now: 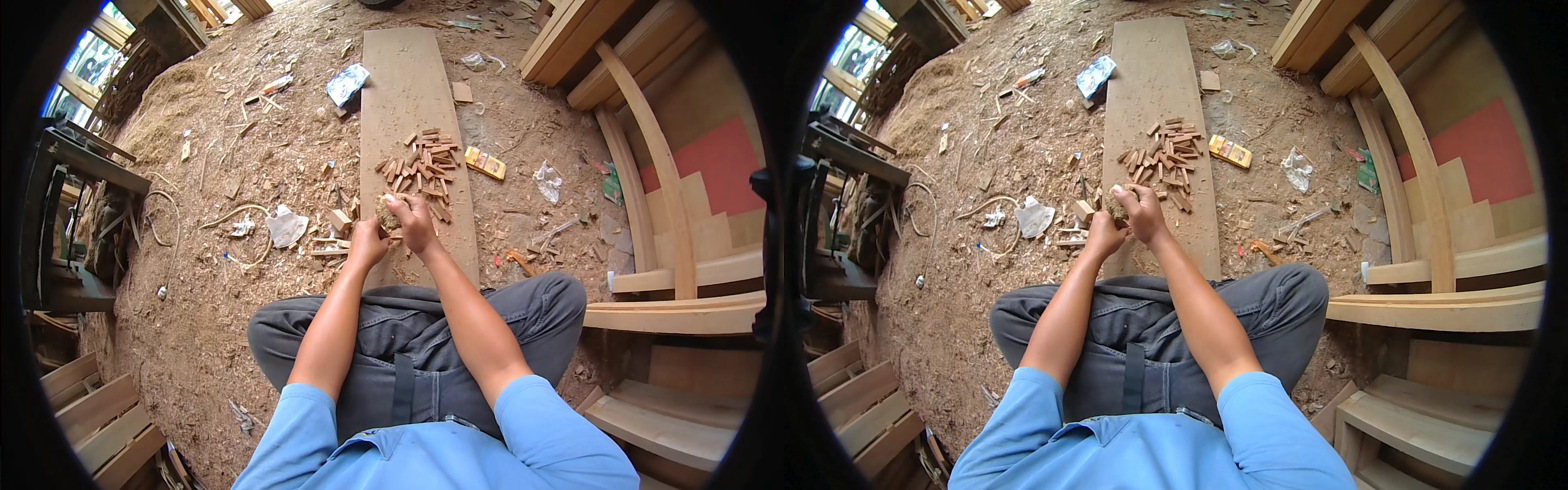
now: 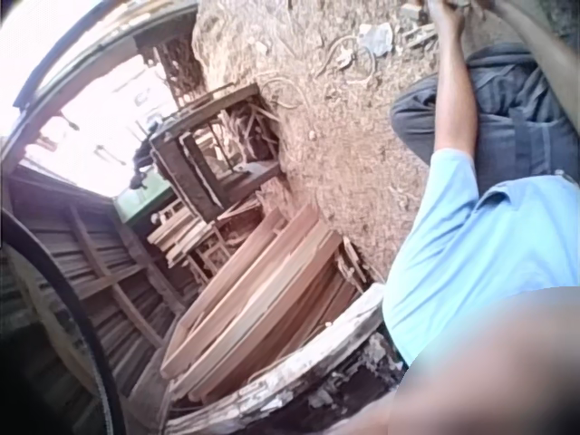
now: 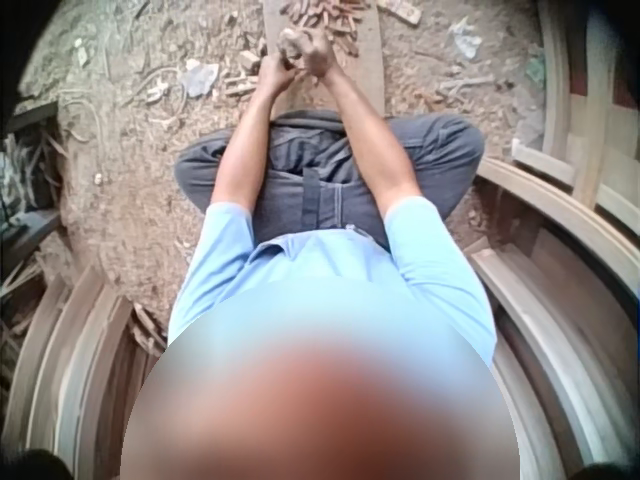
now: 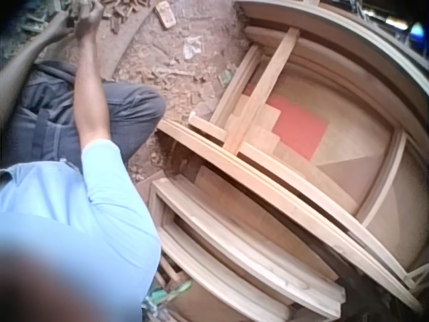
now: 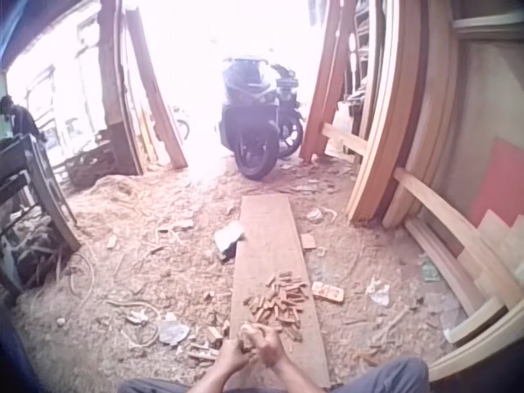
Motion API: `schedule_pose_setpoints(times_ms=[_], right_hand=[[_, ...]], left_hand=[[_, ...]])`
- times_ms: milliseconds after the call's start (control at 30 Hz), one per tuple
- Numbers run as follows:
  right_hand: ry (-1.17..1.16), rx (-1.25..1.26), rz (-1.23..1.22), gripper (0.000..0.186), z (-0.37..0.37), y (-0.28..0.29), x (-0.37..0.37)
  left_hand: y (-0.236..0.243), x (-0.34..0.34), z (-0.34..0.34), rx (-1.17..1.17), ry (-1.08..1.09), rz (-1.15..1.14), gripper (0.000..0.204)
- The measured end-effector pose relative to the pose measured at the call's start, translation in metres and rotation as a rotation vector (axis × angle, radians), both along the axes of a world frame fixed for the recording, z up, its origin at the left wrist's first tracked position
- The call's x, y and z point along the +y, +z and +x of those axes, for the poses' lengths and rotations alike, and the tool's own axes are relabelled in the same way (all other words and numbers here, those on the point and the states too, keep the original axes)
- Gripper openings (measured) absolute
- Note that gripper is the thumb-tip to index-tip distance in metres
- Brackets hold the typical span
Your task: The person sits on the floor and uses a chisel to carve and shape small wooden pieces. They repeatedly pick up pieces, shave them, and place them back on a board. A cat walks through the scene briefly.
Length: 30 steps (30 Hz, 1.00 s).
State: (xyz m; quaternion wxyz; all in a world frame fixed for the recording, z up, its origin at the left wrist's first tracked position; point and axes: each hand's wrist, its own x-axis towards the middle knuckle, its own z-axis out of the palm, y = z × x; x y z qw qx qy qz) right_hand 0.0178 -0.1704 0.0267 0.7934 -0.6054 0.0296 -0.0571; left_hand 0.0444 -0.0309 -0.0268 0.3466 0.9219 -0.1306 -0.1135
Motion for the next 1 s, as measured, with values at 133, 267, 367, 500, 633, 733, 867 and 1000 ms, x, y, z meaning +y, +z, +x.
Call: schedule_pose_setpoints(times_ms=[133,267,367,500,633,733,867,1000], right_hand=[[0.047,0.093,-0.004,0.027,-0.001,0.003,0.001],[-0.049,-0.048,-0.004,0.027,-0.002,0.008,0.002],[-0.015,-0.007,0.093,0.027,-0.005,0.008,0.006],[-0.045,-0.039,0.009,0.028,-0.002,0.008,0.005],[0.010,0.039,0.049,0.026,-0.002,0.008,0.000],[-0.005,-0.018,0.072,0.027,-0.003,0.006,-0.001],[0.030,0.017,0.005,0.030,-0.003,0.001,0.004],[-0.015,-0.008,-0.034,0.031,-0.001,-0.003,0.006]], left_hand=[[-0.002,0.001,-0.002,-0.016,0.010,-0.024,0.009],[0.000,0.001,-0.003,-0.072,0.001,-0.008,0.011],[0.003,0.001,-0.005,-0.012,0.015,0.010,0.013],[0.007,-0.001,-0.002,0.003,-0.012,-0.005,0.014],[0.008,-0.001,-0.002,-0.004,-0.033,-0.040,0.012],[0.008,-0.001,-0.002,0.067,-0.020,-0.060,0.013],[0.008,-0.002,-0.005,0.042,0.047,0.053,0.014],[0.007,-0.002,-0.006,-0.024,0.043,-0.005,0.017]])
